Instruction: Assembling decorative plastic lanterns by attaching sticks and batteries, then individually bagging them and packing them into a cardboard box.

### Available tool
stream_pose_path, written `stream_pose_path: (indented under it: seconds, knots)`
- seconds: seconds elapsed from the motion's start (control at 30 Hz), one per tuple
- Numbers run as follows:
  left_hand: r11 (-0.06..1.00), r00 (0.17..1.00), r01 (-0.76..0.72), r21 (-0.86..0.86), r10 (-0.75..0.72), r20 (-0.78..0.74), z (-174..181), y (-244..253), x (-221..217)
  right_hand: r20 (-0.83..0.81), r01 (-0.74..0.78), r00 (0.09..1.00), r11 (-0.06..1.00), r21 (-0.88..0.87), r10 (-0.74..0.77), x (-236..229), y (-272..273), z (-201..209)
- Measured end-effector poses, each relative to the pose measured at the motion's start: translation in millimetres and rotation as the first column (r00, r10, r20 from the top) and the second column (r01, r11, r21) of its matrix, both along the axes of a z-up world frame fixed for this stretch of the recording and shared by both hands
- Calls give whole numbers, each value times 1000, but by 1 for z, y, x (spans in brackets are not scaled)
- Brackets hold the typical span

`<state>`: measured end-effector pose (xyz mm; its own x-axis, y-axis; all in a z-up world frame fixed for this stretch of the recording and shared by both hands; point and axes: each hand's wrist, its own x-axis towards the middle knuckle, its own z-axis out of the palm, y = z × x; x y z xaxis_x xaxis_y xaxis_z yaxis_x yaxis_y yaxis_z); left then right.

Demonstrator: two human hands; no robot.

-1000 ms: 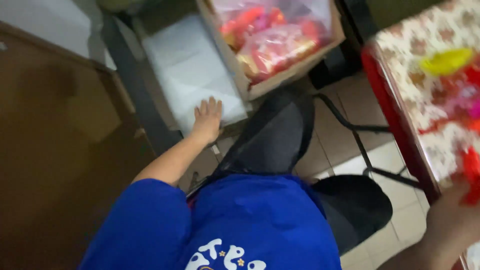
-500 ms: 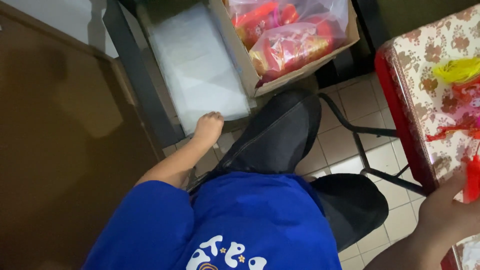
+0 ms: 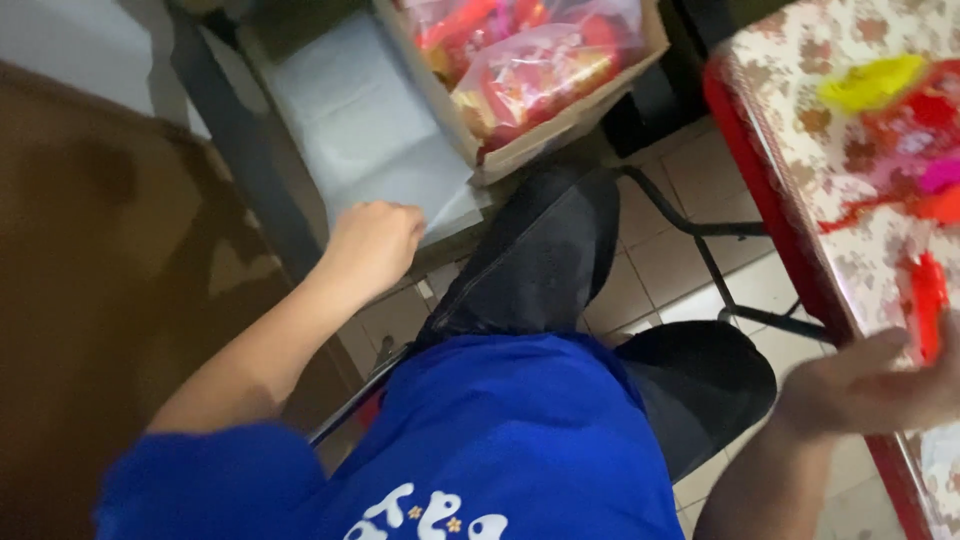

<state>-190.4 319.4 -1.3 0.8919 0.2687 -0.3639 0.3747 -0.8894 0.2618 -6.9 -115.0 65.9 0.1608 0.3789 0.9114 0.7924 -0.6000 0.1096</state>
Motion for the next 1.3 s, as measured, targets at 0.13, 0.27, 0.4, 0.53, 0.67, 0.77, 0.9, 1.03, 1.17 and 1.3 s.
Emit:
stream_pose_path:
  seconds: [0.13, 0.27, 0.4, 0.53, 0.67, 0.77, 0.9, 1.03, 1.17, 1.3]
  knots:
    - [951, 979, 185, -248, -158, 128, 114, -15, 16, -224, -94, 958, 936, 339, 177, -20, 23, -50]
    - [583, 885, 404, -705, -54, 462, 155, -16, 29, -793, 46, 573, 958, 282, 206, -64, 67, -41]
    - [217, 894, 431, -876, 26, 446, 150, -49, 48, -788, 122, -134, 799, 589, 601, -61, 77, -92]
    - [-423, 974, 227, -877, 118, 195, 128, -82, 68, -165, 281, -651, 437, 854, 741, -53, 71, -117]
    - [-639, 980, 181, -747, 51, 193, 111, -102, 91, -28, 251, -677, 267, 930, 735, -46, 61, -133]
    - [-769, 983, 140, -624, 32, 181, 107, -107, 103, 94, 424, -537, 172, 889, 839, -47, 49, -138]
    - [-803, 999, -21, -595, -47, 29, 115, -74, 112, 28, 343, -594, 222, 913, 804, -43, 0, -121]
    - [149, 825, 265, -953, 476, 303, 125, -63, 112, -129, 419, -427, 323, 849, 895, -47, -50, -85]
    - [392, 899, 208, -896, 285, 333, 95, -49, 121, -571, 275, -246, 622, 733, 783, -62, -87, -37]
    - [517, 935, -3, -856, 306, 181, 58, -78, 133, -717, 318, -143, 717, 620, 683, -78, -97, 46]
